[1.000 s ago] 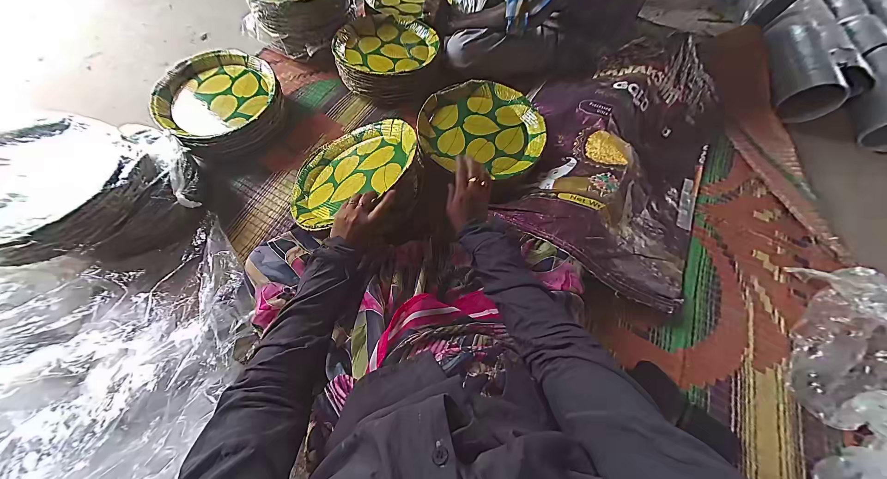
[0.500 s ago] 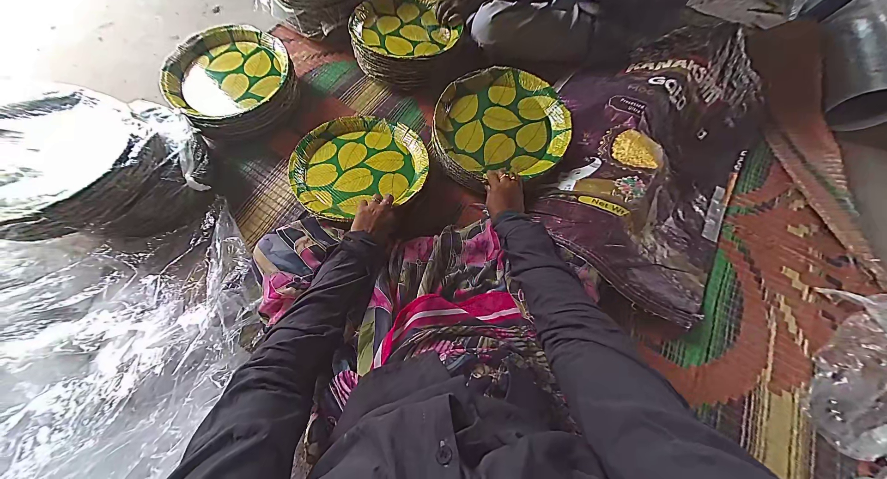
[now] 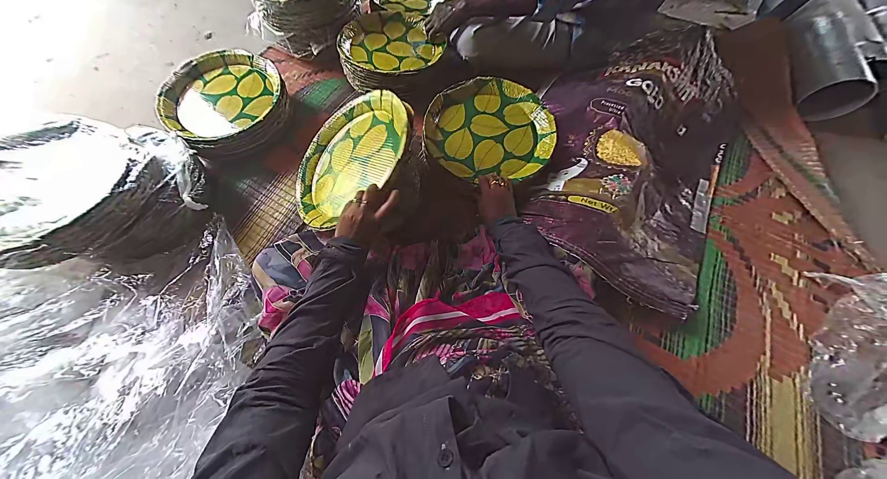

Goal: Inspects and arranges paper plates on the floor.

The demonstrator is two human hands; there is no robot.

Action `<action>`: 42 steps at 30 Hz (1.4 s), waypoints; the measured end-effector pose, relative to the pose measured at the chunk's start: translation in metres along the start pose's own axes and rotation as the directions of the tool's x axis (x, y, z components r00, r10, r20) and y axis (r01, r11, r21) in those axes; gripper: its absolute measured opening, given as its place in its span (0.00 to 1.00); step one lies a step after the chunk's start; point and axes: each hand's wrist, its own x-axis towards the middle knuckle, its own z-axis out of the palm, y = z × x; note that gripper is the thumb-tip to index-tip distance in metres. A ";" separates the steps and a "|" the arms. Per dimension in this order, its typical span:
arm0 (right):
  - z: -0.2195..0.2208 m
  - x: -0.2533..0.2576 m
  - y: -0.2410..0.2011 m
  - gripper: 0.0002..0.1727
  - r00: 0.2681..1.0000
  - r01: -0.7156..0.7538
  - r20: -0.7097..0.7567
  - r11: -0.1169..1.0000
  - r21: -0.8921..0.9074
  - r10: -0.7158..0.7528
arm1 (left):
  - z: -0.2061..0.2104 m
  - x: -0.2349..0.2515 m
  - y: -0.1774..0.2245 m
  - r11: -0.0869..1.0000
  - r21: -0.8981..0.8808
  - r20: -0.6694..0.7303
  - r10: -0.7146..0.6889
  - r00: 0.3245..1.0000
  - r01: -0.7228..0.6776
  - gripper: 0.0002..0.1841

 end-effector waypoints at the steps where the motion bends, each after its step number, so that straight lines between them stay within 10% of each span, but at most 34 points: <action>1: 0.001 0.000 0.001 0.26 1.000 -0.005 0.010 1.000 -0.011 0.005 | 0.002 0.005 0.007 1.000 0.018 0.169 0.001 0.986 -0.004 0.24; 4: -0.003 0.001 -0.003 0.29 0.998 -0.031 0.050 0.999 -0.035 0.033 | 0.014 0.013 0.028 0.993 0.112 0.547 -0.082 0.833 0.024 0.15; 10: -0.004 0.000 -0.004 0.29 0.999 -0.023 0.046 0.999 -0.029 0.024 | 0.017 0.015 0.022 0.990 0.134 0.577 -0.112 0.809 0.041 0.11; 14: -0.002 0.000 -0.001 0.29 0.999 -0.025 0.038 1.000 -0.010 0.025 | 0.010 0.003 0.004 0.997 -0.032 0.141 -0.065 0.988 0.070 0.10; 19: 0.001 -0.001 -0.001 0.28 0.999 -0.030 0.030 1.000 0.000 0.030 | 0.004 -0.006 -0.006 0.999 0.032 -0.222 -0.016 0.975 0.024 0.14; 25: -0.005 -0.005 -0.003 0.30 0.999 -0.025 0.027 0.999 0.032 0.024 | 0.013 0.008 0.017 0.995 0.054 0.401 0.052 0.914 -0.081 0.20; 30: -0.005 -0.003 -0.005 0.31 0.998 -0.025 0.050 1.000 0.018 0.024 | 0.023 0.012 0.025 0.988 0.146 0.556 -0.046 0.830 -0.044 0.16; 36: -0.001 -0.003 -0.002 0.29 0.999 -0.019 0.034 1.000 0.011 0.018 | 0.019 0.011 0.013 0.996 0.087 0.471 -0.057 0.880 0.017 0.13; 42: 0.004 -0.003 0.002 0.29 1.000 -0.018 0.004 0.999 0.031 0.018 | 0.019 0.001 -0.024 0.996 -0.092 0.043 0.011 0.999 -0.007 0.12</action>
